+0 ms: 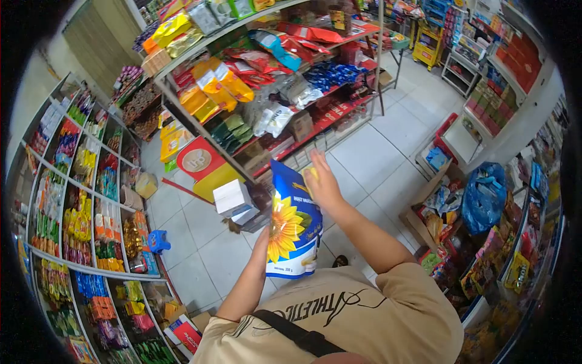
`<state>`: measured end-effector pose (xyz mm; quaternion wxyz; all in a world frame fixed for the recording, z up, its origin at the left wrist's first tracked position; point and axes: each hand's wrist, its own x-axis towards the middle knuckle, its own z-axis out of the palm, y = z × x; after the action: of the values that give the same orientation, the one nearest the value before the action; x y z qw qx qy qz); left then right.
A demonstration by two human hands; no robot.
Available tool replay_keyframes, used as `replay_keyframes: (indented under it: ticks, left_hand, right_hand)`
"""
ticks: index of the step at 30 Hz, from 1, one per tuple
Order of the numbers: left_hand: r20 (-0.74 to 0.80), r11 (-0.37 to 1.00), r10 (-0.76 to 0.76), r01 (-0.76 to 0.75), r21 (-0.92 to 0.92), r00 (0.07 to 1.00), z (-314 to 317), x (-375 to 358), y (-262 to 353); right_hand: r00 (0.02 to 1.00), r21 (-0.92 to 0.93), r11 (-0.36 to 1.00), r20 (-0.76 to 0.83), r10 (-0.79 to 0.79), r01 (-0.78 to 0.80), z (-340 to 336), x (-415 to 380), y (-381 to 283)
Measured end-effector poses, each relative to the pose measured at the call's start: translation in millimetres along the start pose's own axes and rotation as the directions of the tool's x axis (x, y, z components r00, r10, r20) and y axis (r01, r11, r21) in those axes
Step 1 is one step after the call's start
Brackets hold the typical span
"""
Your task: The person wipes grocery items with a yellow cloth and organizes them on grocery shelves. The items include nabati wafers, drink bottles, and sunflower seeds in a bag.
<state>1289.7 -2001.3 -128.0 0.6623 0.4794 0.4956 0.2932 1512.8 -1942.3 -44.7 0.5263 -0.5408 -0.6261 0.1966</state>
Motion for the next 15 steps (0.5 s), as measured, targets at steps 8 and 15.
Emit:
replay_keyframes:
  ticks: [8, 15]
  left_hand:
    - [0.104, 0.884, 0.204, -0.229, 0.407, 0.973, 37.1, 63.8, 71.6]
    - [0.084, 0.788, 0.548, -0.548, 0.28, 0.832, 64.8, 52.9, 113.1]
  right_hand:
    - [0.625, 0.739, -0.195, 0.657, 0.422, -0.645, -38.5, -76.0, 37.5]
    - [0.686, 0.803, -0.279, 0.596, 0.417, -0.528, -48.1, -75.3, 52.4]
